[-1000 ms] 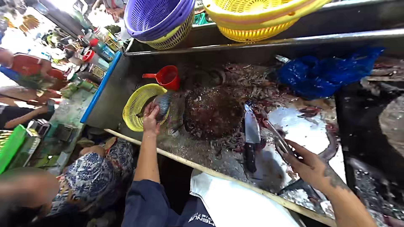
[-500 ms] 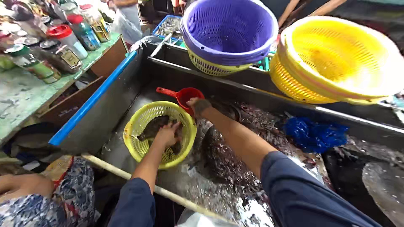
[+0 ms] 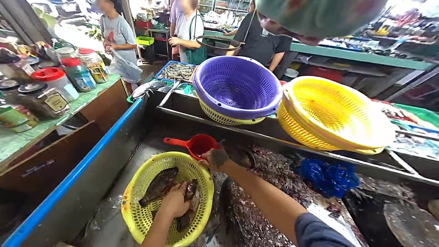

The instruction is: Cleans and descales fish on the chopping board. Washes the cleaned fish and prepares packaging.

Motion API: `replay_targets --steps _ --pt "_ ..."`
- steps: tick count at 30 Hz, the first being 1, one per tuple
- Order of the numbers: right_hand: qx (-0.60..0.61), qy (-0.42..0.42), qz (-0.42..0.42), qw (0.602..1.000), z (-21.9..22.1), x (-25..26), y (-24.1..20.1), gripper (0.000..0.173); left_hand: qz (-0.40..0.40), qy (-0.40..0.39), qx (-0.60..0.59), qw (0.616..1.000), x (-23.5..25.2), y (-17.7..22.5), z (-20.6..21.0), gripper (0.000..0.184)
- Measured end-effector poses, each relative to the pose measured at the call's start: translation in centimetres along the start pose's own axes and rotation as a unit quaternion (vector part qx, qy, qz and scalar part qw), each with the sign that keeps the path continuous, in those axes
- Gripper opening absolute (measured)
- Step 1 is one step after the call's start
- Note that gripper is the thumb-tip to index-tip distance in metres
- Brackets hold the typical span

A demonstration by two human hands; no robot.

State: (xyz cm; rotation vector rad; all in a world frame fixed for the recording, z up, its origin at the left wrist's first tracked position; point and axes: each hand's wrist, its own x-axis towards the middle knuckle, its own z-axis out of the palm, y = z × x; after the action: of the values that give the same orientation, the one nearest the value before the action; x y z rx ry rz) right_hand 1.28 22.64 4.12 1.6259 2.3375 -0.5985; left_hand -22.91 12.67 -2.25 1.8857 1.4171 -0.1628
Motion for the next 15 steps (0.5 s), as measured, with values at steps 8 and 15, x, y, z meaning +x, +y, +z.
replay_targets --steps 8,15 --pt "-0.032 0.04 -0.005 0.999 1.8 -0.3 2.4 0.031 0.008 0.006 0.024 1.0 -1.0 0.6 -0.3 0.085" --pt "-0.029 0.122 0.025 0.992 1.4 -7.5 3.3 0.028 0.038 0.006 -0.005 0.999 -5.1 0.1 -1.2 0.071"
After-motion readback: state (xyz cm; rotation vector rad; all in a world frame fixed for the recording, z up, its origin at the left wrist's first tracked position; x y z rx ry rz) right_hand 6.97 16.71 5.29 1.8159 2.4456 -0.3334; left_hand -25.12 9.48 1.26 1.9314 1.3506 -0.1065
